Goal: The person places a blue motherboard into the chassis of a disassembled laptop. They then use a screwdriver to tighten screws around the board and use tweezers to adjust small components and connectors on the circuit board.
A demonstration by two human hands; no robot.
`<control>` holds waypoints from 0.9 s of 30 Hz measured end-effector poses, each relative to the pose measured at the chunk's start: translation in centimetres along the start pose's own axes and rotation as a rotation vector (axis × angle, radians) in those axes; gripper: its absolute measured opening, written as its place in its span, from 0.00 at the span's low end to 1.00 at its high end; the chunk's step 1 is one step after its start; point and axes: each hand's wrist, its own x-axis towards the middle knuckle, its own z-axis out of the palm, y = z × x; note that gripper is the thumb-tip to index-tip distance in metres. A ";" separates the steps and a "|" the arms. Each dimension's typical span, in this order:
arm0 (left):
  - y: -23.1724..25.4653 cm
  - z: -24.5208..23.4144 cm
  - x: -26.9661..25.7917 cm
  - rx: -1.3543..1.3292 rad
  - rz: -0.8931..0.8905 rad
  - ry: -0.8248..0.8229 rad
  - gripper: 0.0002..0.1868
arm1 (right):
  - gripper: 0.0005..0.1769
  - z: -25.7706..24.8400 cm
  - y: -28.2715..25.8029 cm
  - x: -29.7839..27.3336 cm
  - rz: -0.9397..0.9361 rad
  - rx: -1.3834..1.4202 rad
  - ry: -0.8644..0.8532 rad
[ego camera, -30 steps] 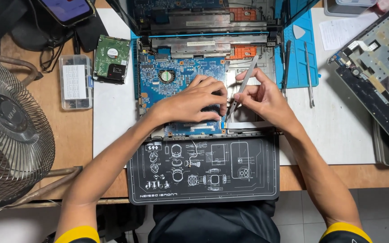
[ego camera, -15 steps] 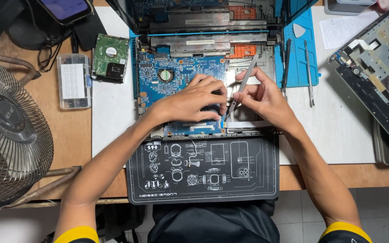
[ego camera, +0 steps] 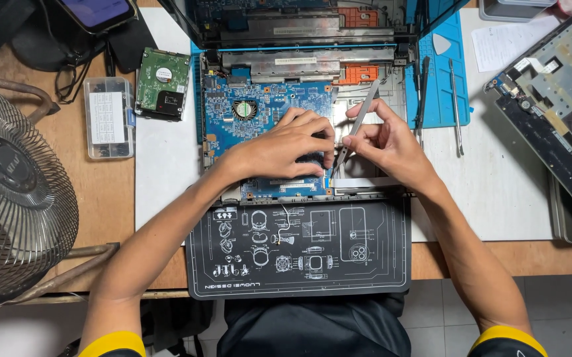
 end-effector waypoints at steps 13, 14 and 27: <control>0.7 -0.7 -0.3 0.042 0.056 -0.054 0.04 | 0.27 0.2 -0.3 0.0 -0.008 -0.009 0.004; 0.7 -0.7 -0.3 0.044 0.058 -0.054 0.05 | 0.27 0.2 -0.3 0.1 -0.009 -0.011 0.004; 0.4 -0.6 -0.1 -0.033 -0.004 -0.052 0.07 | 0.27 -0.1 0.1 0.2 -0.016 0.004 -0.010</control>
